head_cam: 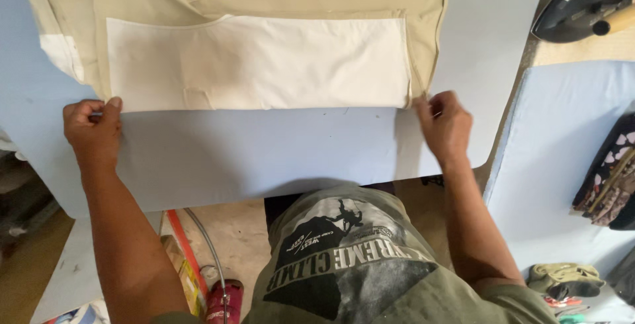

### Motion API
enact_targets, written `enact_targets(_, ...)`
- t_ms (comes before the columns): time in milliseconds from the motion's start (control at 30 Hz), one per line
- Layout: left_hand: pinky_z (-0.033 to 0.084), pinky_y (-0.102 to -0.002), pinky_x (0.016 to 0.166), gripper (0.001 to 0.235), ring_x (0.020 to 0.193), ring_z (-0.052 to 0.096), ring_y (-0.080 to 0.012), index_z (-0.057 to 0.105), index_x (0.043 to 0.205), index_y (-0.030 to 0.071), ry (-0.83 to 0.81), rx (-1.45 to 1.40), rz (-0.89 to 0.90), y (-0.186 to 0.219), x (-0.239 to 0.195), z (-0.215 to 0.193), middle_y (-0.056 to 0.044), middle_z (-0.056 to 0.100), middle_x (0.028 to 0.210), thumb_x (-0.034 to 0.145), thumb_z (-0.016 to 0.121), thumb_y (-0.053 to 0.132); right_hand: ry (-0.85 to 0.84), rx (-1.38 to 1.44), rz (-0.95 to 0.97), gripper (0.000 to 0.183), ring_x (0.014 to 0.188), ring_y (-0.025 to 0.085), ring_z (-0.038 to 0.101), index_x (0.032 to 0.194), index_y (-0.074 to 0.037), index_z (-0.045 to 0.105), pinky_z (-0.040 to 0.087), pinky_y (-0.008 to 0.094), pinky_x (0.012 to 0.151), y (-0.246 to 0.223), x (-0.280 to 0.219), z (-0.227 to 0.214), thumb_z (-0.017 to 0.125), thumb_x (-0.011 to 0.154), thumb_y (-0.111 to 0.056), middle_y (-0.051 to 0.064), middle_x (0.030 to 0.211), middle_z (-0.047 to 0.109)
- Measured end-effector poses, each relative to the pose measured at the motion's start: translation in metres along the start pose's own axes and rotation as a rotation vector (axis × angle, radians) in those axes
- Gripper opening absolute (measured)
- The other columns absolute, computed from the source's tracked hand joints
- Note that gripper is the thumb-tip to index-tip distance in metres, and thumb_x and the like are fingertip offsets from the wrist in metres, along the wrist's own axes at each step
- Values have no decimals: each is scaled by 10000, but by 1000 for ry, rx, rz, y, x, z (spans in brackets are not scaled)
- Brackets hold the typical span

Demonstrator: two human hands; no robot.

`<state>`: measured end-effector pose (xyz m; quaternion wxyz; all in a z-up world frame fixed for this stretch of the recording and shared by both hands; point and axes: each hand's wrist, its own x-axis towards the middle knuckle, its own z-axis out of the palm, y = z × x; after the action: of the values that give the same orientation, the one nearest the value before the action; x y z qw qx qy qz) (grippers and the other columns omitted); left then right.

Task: The person spreads a two-tone long-sleeved shirt on an ironing board, irons the sleeves and body, then folds it by hand.

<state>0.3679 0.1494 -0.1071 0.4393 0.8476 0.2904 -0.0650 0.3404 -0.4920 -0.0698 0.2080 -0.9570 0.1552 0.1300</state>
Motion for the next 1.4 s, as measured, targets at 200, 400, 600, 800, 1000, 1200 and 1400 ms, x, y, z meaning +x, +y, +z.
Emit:
enact_targets(200,557,-265,655,285,780,614,-80,601,924,45,7,108,-138,9,0,1,-18,537,1205,1045,810,197,80,160,92,279,696,249,708,964,23,669,579,370,671,-22,-9,36,820,936,-211,152,836,738)
enact_targets(400,572,-259,705,289,796,618,-93,619,939,26,-5,82,-56,-6,4,-1,-33,558,1238,1069,827,180,93,361,-7,162,844,238,727,1123,26,669,601,353,760,-17,-18,24,713,988,-53,145,1005,718)
enact_targets(600,572,-264,661,258,769,620,-87,595,982,42,-15,12,-94,-10,8,-1,-16,544,1197,1041,813,166,56,154,-344,142,915,237,725,1095,-58,712,620,347,755,3,-1,-11,681,977,13,116,1101,705)
enact_targets(800,588,-263,699,278,790,605,-93,613,958,25,-15,151,-86,-1,3,0,-16,539,1211,1081,805,183,147,-153,-257,114,960,247,729,1091,-81,707,619,345,795,50,15,-20,655,997,-40,129,1125,718)
enact_targets(1000,561,-264,668,270,758,607,-96,581,986,51,7,102,-125,1,6,2,-25,546,1162,1046,813,177,-101,688,597,367,773,206,716,1179,25,586,621,341,653,0,11,1,633,1045,-314,163,949,714)
enact_targets(1200,581,-253,672,292,752,607,-80,596,922,32,-12,85,-93,2,6,1,-8,556,1189,1045,822,170,-131,1047,713,294,763,159,678,1080,13,625,609,328,678,-33,24,4,758,957,-218,85,917,700)
enact_targets(1400,532,-244,621,261,718,600,-79,589,957,79,-5,17,-153,6,5,1,0,587,1111,1015,822,180,-202,1411,668,202,735,166,686,1059,-38,574,600,322,647,-26,25,1,701,940,-140,80,909,706)
